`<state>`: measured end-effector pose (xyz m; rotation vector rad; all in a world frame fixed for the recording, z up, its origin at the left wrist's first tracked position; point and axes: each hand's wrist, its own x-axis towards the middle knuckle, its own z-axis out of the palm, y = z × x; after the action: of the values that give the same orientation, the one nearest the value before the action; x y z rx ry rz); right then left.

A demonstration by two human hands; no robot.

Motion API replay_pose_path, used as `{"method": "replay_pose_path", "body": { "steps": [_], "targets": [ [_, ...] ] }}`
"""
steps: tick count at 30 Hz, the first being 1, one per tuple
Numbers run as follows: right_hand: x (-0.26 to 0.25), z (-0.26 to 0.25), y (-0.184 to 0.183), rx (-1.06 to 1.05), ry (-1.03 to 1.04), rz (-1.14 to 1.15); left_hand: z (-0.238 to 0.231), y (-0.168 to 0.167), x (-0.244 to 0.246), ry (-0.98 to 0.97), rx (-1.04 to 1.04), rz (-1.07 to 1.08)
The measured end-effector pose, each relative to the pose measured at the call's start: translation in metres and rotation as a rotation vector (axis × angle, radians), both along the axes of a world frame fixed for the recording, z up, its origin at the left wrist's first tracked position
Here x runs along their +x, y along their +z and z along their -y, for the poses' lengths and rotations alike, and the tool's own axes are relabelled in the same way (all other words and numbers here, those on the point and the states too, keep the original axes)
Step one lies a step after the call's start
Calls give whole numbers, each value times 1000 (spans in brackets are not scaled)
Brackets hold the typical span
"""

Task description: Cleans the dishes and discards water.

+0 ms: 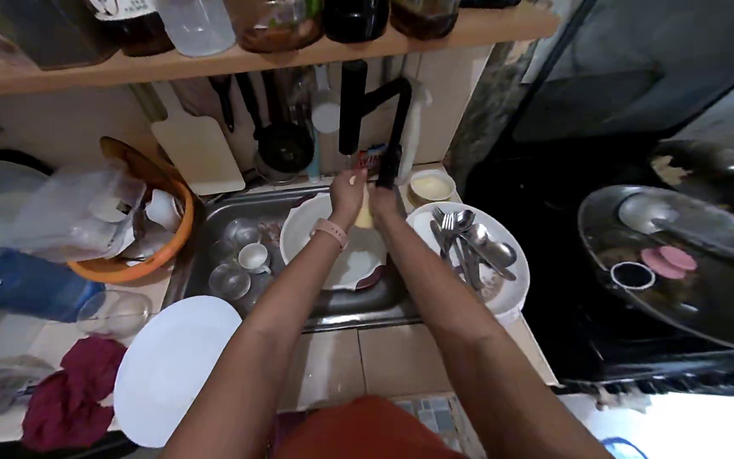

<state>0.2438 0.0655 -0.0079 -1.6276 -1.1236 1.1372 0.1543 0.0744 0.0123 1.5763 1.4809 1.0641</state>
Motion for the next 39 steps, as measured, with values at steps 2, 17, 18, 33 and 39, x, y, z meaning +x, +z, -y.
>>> {"method": "replay_pose_path", "body": {
  "steps": [2,17,18,33,39],
  "targets": [
    [-26,20,12,-138,-59,-183,13,-4,-2,-35,102,-148],
    [-2,-54,-26,84,146,218,-27,-25,-51,-189,-313,95],
    [1,-55,-18,66,173,222,-28,-21,-49,-218,-317,80],
    [-9,-14,-60,-434,13,664,16,-76,-111,-227,-488,-132],
    [-16,-23,-17,-378,75,731,21,-95,-92,-309,-588,-132]
  ]
}}
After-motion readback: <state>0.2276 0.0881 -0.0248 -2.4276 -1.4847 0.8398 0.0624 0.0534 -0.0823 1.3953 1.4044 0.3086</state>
